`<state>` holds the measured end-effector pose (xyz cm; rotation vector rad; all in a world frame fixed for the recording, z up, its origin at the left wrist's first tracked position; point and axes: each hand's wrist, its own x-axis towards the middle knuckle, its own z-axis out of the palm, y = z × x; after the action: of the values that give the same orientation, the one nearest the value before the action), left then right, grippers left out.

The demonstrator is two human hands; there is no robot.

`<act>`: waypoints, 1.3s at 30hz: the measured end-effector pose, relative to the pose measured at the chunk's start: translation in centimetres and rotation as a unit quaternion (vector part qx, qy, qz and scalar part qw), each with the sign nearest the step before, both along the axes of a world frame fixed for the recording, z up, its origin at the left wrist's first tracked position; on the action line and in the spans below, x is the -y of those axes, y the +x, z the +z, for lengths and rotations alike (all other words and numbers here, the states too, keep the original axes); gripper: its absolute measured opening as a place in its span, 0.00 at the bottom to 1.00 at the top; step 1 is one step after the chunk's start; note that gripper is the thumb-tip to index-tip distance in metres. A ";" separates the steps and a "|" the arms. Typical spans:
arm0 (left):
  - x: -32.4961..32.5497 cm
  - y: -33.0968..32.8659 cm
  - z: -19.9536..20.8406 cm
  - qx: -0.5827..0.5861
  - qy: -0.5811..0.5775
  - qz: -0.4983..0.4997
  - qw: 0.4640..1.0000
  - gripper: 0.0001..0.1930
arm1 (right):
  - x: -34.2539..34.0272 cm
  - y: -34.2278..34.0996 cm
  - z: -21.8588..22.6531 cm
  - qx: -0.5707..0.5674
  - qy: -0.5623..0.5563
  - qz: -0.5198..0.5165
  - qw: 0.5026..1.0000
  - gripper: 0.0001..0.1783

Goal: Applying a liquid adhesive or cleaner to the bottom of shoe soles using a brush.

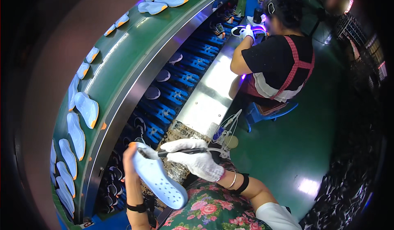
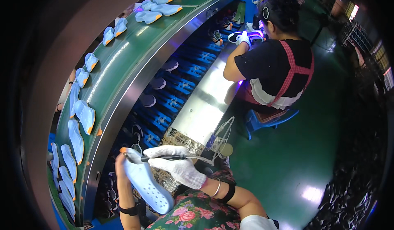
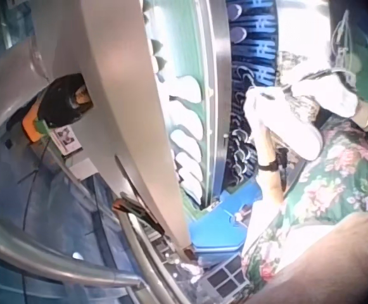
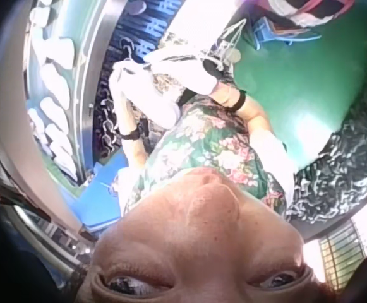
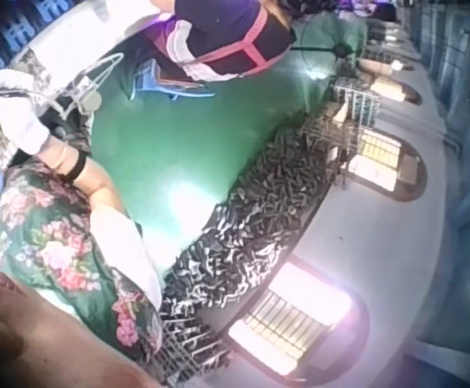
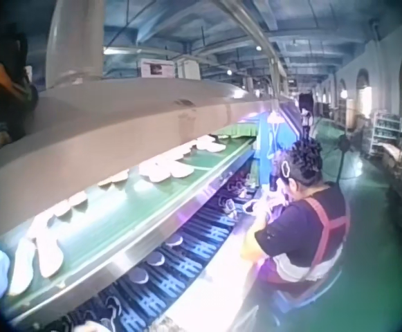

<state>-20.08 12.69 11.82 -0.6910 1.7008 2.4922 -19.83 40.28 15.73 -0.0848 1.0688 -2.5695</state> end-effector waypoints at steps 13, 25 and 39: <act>-6.5 9.7 -5.3 0.106 0.484 -0.202 0.845 0.57 | 1.9 0.3 0.1 -0.065 0.121 -0.014 0.990 0.14; -8.0 4.4 -0.8 -0.046 0.502 -0.026 0.863 0.49 | 2.1 -2.0 2.0 -0.355 0.284 -0.146 0.878 0.09; -11.6 4.6 0.4 -0.057 0.194 -0.036 0.979 0.51 | 2.1 -1.6 2.5 -0.588 0.463 -0.118 0.653 0.15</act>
<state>-15.49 24.25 12.25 -0.4487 1.1798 2.7374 -21.39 38.23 18.21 -1.5441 2.8017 -1.5232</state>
